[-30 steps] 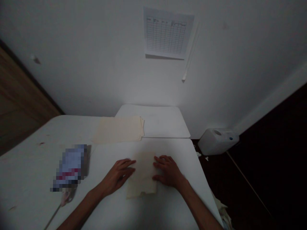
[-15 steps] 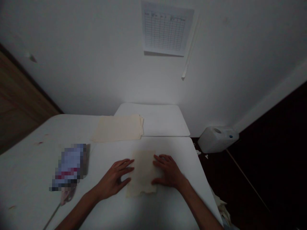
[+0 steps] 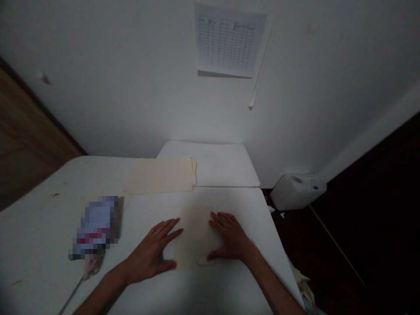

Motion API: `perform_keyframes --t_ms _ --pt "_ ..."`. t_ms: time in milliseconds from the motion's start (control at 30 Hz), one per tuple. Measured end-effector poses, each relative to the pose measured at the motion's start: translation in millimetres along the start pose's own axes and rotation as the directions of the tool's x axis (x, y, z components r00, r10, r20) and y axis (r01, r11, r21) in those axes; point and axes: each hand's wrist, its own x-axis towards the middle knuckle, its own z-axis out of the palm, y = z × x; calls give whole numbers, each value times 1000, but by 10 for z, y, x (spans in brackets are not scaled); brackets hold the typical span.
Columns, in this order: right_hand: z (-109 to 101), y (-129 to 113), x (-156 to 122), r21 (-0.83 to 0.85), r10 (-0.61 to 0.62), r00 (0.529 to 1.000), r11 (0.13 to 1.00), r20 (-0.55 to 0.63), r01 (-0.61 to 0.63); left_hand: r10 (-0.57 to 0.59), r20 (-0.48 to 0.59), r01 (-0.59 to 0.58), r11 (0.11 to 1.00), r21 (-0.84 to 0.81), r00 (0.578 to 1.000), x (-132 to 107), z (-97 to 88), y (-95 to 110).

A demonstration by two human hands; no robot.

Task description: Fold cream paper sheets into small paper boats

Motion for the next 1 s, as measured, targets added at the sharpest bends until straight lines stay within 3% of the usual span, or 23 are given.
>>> perform_keyframes --t_ms 200,467,600,767,1000 --pt "-7 -14 -5 9 5 999 1000 36 -5 -19 43 20 1000 -16 999 -27 -27 31" --pt "-14 -17 3 2 19 997 1000 69 -19 67 -120 -74 996 -52 991 -54 107 215" --pt "-6 -18 1 5 15 998 1000 60 -15 136 -120 -144 988 -61 983 -49 90 303" --pt "0 -21 0 20 29 998 999 48 -30 225 -71 -216 970 114 972 -77 75 376" --pt "-17 -21 -12 35 24 999 999 26 -25 347 -95 -301 898 320 933 -116 236 385"
